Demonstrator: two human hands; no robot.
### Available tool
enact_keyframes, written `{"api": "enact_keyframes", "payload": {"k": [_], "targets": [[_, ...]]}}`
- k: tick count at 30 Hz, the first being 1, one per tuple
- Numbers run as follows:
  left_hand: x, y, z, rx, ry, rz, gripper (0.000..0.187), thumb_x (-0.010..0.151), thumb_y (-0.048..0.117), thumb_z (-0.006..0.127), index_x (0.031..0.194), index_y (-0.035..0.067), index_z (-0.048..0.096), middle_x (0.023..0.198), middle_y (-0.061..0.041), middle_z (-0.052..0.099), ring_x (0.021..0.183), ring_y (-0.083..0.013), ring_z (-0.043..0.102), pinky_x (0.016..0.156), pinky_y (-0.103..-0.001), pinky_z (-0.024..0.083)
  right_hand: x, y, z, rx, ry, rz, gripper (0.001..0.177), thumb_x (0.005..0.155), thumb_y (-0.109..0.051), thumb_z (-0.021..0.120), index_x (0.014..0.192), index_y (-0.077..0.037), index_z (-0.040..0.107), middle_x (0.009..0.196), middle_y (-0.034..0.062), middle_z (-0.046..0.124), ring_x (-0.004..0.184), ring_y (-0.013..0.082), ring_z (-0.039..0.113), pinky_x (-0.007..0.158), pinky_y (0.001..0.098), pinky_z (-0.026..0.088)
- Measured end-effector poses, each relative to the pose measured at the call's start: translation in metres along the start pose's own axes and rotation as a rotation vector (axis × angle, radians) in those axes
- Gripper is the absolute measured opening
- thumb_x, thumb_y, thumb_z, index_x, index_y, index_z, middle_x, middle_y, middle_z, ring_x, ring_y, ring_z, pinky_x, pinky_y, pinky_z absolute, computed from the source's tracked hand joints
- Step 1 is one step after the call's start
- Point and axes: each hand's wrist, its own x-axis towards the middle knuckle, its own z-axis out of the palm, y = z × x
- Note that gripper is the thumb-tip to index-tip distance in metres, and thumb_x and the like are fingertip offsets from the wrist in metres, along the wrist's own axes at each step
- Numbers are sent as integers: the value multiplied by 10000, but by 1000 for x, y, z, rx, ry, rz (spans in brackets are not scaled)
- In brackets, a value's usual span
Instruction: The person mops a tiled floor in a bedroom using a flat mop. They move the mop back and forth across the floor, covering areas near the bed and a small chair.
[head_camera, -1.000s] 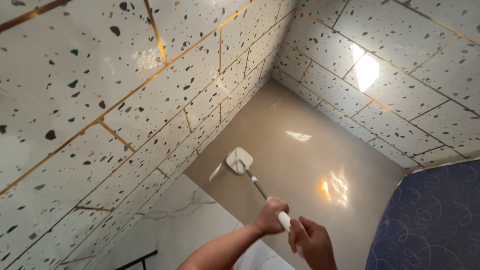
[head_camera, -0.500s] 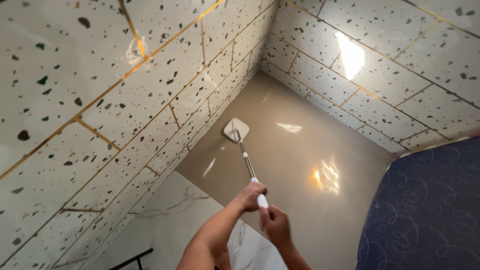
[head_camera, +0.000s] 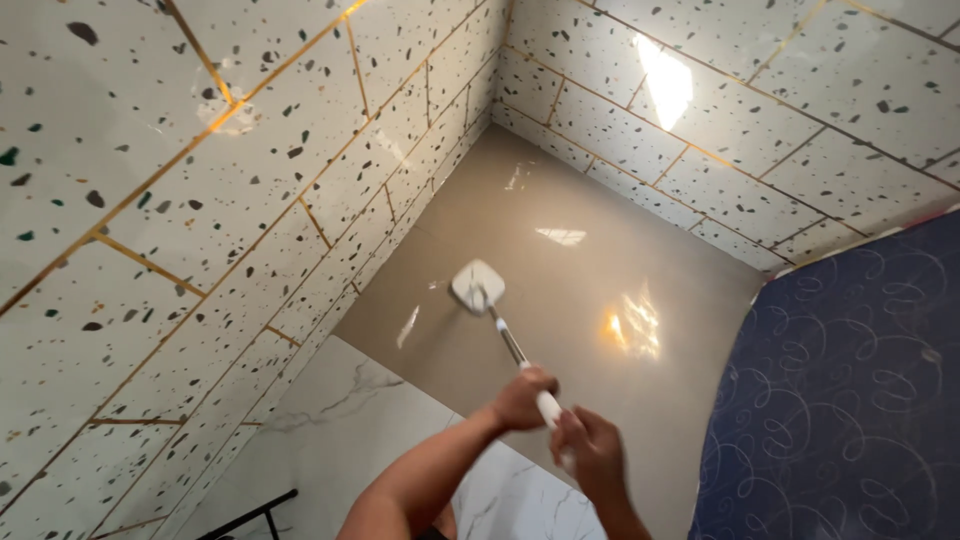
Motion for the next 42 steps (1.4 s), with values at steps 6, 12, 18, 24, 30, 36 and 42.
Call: {"api": "enact_keyframes", "payload": {"k": [6, 12, 18, 24, 30, 36, 42], "targets": [[-25, -92, 27, 432, 86, -9, 308, 567, 147, 788, 859, 115, 696, 976, -127, 723, 1137, -416, 625, 989, -606, 423, 40, 108, 34, -69, -10, -54, 363, 990, -223, 632, 690, -24, 583, 527, 25, 600, 471, 93, 518, 468, 264, 402], [-14, 14, 14, 230, -18, -62, 275, 789, 283, 810, 797, 82, 622, 810, -137, 674, 848, -361, 662, 955, -453, 499, -8, 25, -5, 38, -16, 76, 250, 959, -192, 588, 793, -36, 690, 535, 52, 594, 455, 122, 527, 464, 277, 412], [-25, 77, 24, 100, 99, -77, 234, 794, 237, 773, 753, 89, 596, 731, -116, 660, 788, -366, 661, 767, -451, 543, -45, -9, -41, 99, -170, -73, 358, 1010, -187, 554, 704, 0, 552, 529, 90, 643, 499, 129, 558, 568, 280, 497], [-40, 3, 15, 161, 49, -190, 181, 745, 158, 757, 838, 84, 621, 928, -129, 682, 997, -353, 624, 913, -436, 504, -10, 60, 9, -32, -85, 32, 353, 987, -194, 578, 679, -24, 604, 520, 53, 585, 437, 120, 534, 433, 306, 423], [-70, -100, 22, 464, 31, -198, 378, 613, 57, 739, 977, 130, 665, 1155, -105, 670, 1217, -431, 505, 981, -537, 384, 25, 133, 62, -248, -63, -162, 336, 943, -192, 696, 668, -22, 607, 508, 8, 564, 464, 70, 504, 438, 269, 420], [-21, 5, -36, 171, 44, -100, 277, 700, 231, 806, 877, 88, 649, 935, -128, 676, 992, -381, 598, 871, -460, 494, 10, 8, 35, -148, -101, 67, 275, 940, -218, 650, 737, -35, 679, 505, 21, 584, 442, 87, 508, 429, 287, 399], [9, 36, -41, 30, 114, -86, 241, 763, 241, 773, 798, 72, 604, 815, -122, 665, 853, -362, 637, 792, -435, 515, 22, -55, 15, -26, -131, 12, 342, 976, -239, 589, 731, -3, 624, 508, 67, 640, 467, 110, 544, 494, 272, 437]]}}
